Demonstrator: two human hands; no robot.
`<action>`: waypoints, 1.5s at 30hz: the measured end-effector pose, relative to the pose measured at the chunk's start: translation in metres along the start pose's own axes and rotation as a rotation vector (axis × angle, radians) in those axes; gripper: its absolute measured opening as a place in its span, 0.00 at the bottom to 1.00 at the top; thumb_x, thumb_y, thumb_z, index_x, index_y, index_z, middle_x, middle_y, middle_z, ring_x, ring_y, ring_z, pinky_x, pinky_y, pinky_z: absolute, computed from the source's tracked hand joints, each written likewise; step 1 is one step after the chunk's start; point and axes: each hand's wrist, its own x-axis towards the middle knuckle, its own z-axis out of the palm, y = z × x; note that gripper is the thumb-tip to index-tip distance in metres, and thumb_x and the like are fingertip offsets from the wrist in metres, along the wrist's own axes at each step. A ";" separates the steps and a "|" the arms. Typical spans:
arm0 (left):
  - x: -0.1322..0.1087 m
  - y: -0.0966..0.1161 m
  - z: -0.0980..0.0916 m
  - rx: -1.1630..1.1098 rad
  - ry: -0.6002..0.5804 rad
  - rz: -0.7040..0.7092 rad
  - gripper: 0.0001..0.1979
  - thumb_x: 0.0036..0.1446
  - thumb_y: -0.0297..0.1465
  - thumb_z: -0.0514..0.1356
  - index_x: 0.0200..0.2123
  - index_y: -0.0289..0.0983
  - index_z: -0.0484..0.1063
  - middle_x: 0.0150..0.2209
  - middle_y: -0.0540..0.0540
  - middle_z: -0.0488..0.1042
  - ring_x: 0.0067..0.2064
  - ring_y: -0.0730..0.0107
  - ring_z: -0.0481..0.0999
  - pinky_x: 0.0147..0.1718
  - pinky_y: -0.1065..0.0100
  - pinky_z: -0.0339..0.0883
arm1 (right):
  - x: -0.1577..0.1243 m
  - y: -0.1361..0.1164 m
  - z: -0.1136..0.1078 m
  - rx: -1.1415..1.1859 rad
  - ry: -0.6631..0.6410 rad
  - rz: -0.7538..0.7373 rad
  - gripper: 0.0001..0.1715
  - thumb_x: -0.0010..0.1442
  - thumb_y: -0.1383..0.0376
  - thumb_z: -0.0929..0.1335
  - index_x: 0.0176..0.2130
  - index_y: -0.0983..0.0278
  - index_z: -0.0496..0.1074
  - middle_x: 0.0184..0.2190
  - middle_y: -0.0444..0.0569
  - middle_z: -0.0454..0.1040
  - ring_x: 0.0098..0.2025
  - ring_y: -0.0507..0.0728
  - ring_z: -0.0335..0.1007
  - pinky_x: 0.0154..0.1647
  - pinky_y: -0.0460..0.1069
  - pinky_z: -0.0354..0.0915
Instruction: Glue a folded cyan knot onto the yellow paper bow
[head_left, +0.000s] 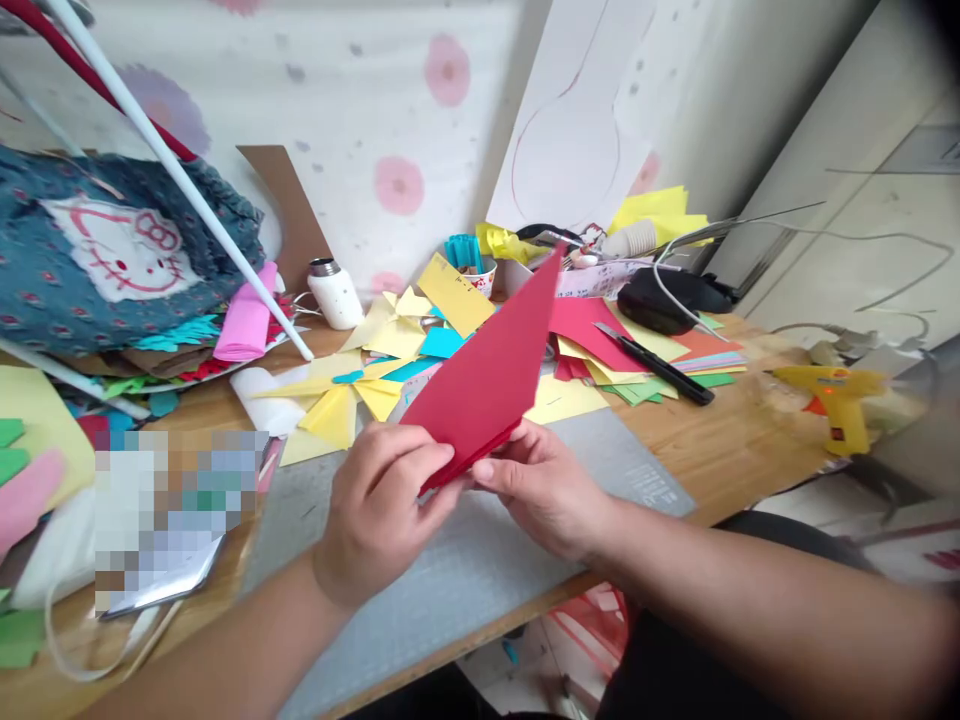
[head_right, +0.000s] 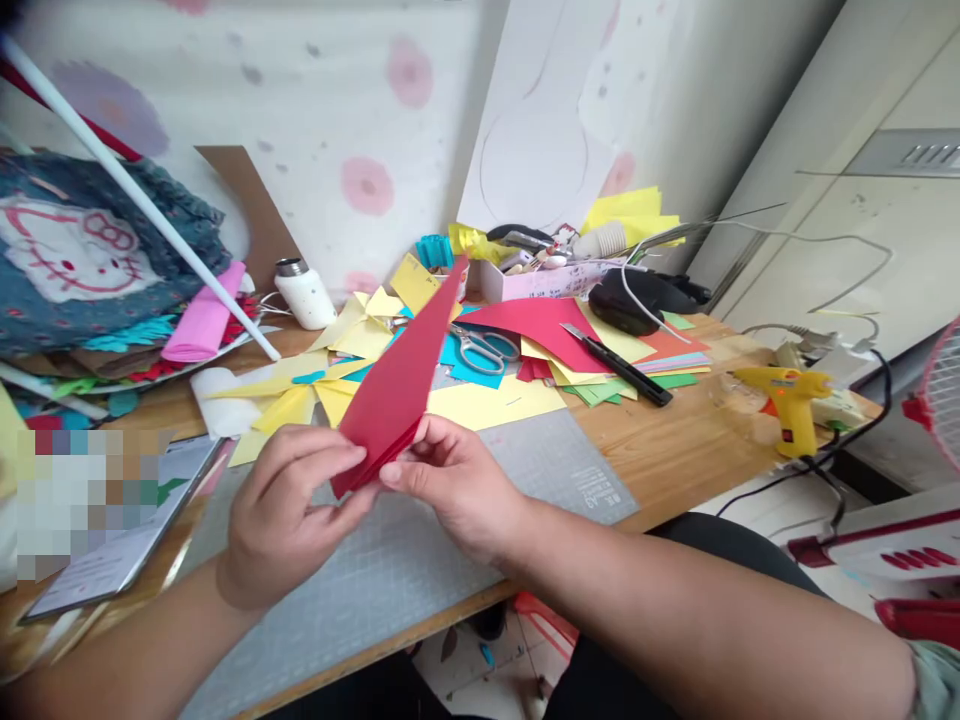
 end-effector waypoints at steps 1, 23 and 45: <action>0.000 -0.001 0.000 0.003 -0.013 0.017 0.17 0.52 0.21 0.63 0.43 0.40 0.67 0.37 0.44 0.72 0.38 0.62 0.73 0.38 0.59 0.72 | 0.000 0.000 -0.002 -0.034 -0.015 -0.011 0.16 0.48 0.56 0.75 0.34 0.61 0.71 0.31 0.45 0.76 0.33 0.53 0.72 0.43 0.54 0.70; -0.016 0.014 0.031 -0.142 -0.740 0.077 0.13 0.60 0.24 0.53 0.23 0.36 0.66 0.25 0.49 0.66 0.29 0.69 0.64 0.26 0.67 0.57 | -0.038 -0.011 -0.048 -1.845 -0.458 -0.375 0.14 0.64 0.67 0.62 0.27 0.66 0.69 0.28 0.47 0.69 0.29 0.53 0.58 0.29 0.49 0.53; -0.009 -0.011 0.034 -0.508 -0.882 -0.203 0.12 0.61 0.23 0.53 0.40 0.40 0.75 0.36 0.53 0.76 0.38 0.75 0.74 0.37 0.75 0.65 | -0.010 -0.037 -0.080 -1.282 -0.683 0.000 0.17 0.63 0.74 0.63 0.42 0.61 0.78 0.34 0.47 0.74 0.34 0.50 0.68 0.34 0.44 0.61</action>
